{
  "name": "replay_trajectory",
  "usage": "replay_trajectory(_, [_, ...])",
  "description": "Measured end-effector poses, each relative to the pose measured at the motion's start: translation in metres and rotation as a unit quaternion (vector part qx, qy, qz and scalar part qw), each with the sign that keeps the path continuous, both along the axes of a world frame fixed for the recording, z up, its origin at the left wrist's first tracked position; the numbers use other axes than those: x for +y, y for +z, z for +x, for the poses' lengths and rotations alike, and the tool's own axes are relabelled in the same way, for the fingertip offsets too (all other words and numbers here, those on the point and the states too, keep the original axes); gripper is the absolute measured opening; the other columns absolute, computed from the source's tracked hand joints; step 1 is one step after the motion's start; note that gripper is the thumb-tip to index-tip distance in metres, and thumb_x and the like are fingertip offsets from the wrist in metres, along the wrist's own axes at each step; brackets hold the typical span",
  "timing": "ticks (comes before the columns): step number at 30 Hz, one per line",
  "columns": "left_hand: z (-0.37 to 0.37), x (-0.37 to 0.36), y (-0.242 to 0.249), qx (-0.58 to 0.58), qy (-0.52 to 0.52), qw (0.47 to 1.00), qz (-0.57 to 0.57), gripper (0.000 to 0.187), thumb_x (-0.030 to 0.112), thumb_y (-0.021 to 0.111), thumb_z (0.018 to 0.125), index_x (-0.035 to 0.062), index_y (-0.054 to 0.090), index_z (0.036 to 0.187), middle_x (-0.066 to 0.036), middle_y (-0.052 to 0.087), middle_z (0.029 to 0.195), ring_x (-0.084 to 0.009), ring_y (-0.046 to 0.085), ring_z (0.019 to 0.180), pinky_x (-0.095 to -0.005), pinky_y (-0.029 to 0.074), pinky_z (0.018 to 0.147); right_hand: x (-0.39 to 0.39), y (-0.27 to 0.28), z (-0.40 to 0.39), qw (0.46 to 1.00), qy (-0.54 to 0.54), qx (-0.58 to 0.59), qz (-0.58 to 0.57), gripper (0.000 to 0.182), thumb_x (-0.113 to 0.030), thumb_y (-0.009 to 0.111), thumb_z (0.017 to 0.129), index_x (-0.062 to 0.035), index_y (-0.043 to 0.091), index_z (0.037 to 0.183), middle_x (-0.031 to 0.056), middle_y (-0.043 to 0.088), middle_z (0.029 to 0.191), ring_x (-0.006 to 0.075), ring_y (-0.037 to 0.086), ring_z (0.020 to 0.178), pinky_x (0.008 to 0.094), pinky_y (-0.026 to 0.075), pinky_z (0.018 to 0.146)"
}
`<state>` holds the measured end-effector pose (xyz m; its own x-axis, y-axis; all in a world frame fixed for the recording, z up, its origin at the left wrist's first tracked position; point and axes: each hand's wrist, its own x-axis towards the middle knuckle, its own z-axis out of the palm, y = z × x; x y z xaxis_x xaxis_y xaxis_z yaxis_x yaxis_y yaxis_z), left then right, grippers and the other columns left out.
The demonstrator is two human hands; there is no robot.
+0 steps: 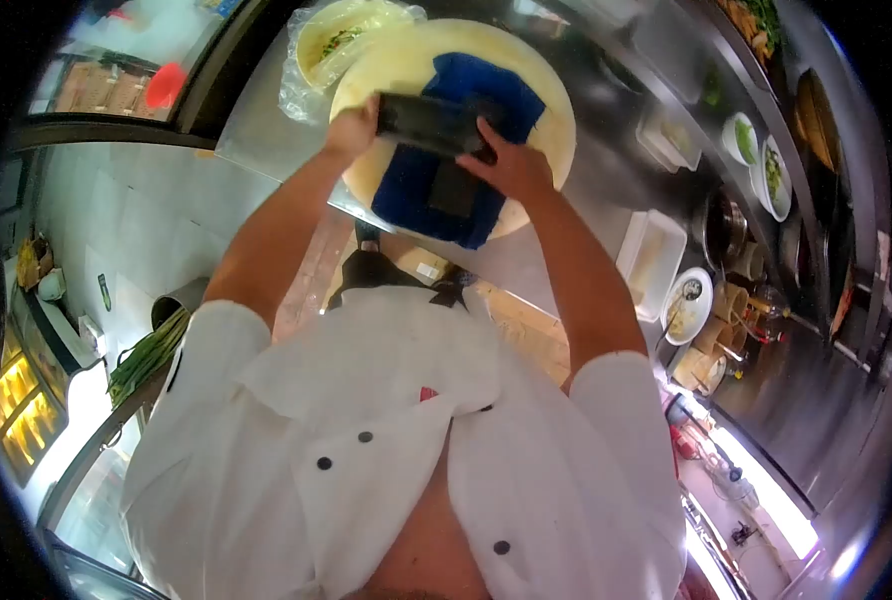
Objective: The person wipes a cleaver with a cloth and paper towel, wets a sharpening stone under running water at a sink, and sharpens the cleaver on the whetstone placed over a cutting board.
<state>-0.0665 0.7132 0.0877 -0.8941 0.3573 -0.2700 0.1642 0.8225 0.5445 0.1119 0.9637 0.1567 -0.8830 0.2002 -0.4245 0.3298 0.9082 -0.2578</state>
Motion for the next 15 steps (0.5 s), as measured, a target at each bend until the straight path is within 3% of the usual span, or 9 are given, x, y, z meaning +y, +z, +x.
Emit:
replay_trajectory(2, [0.006,0.002,0.009,-0.027,0.016,0.999,-0.016,0.079,0.057,0.022,0.109,0.0015,0.075,0.093,-0.029,0.072,0.098,-0.0482,0.068,0.1,-0.0551,0.054,0.092,0.006,-0.007,0.004,0.999,0.006,0.047,-0.003,0.089,-0.082,0.057,0.086,-0.0392,0.035,0.161,0.0117,0.078,0.105,0.0339,0.075,0.092,0.0401,0.058,0.084])
replay_trajectory(4, [0.042,-0.026,0.009,-0.044,-0.004,0.999,-0.022,0.072,0.056,0.024,0.109,0.0041,0.074,0.106,-0.028,0.072,0.095,-0.0489,0.068,0.097,-0.057,0.053,0.091,-0.013,0.002,0.029,1.0,0.01,0.005,-0.018,0.09,-0.082,0.057,0.086,-0.0383,0.033,0.162,0.0114,0.078,0.107,0.0329,0.075,0.094,0.0395,0.058,0.085])
replay_trajectory(5, [0.065,-0.043,-0.012,0.017,-0.052,0.997,-0.053,0.069,0.055,0.025,0.109,0.0054,0.073,0.112,-0.029,0.071,0.092,-0.0484,0.068,0.099,-0.0576,0.052,0.093,-0.027,0.005,0.051,0.999,0.009,-0.019,-0.029,0.091,-0.082,0.057,0.086,-0.0379,0.032,0.162,0.0112,0.078,0.108,0.0324,0.075,0.094,0.0392,0.058,0.086])
replay_trajectory(7, [0.102,-0.076,-0.01,-0.022,-0.026,0.999,-0.02,0.063,0.048,0.029,0.111,-0.0006,0.067,0.122,-0.03,0.071,0.09,-0.0502,0.069,0.085,-0.0597,0.054,0.078,-0.047,-0.013,0.096,0.999,0.039,0.011,-0.023,0.093,-0.082,0.056,0.086,-0.0373,0.03,0.163,0.0092,0.078,0.11,0.0316,0.075,0.095,0.0385,0.057,0.087])
replay_trajectory(10, [0.088,-0.072,-0.025,0.021,-0.05,0.998,-0.031,0.074,0.055,0.029,0.109,-0.0024,0.073,0.095,-0.031,0.071,0.089,-0.0532,0.068,0.087,-0.0581,0.055,0.081,-0.055,0.013,0.078,0.997,0.018,-0.08,-0.011,0.093,-0.083,0.056,0.086,-0.0375,0.029,0.163,0.0079,0.078,0.111,0.0327,0.075,0.094,0.0392,0.057,0.086])
replay_trajectory(13, [0.024,-0.026,-0.017,0.033,0.001,0.999,-0.004,0.077,0.057,0.028,0.108,-0.0007,0.074,0.087,-0.031,0.071,0.088,-0.0522,0.068,0.092,-0.0568,0.055,0.085,-0.016,-0.003,0.026,0.999,0.001,0.008,-0.039,0.092,-0.083,0.055,0.086,-0.0375,0.031,0.162,0.0083,0.077,0.112,0.0336,0.075,0.094,0.0403,0.058,0.086])
replay_trajectory(15, [0.0,-0.002,0.005,0.041,0.018,0.999,0.006,0.078,0.059,0.027,0.108,0.0,0.074,0.086,-0.03,0.071,0.089,-0.0521,0.068,0.092,-0.0569,0.055,0.084,-0.008,0.011,0.002,1.0,-0.008,-0.004,-0.024,0.092,-0.084,0.054,0.086,-0.0368,0.032,0.162,0.0098,0.077,0.113,0.0343,0.075,0.094,0.0414,0.058,0.085])
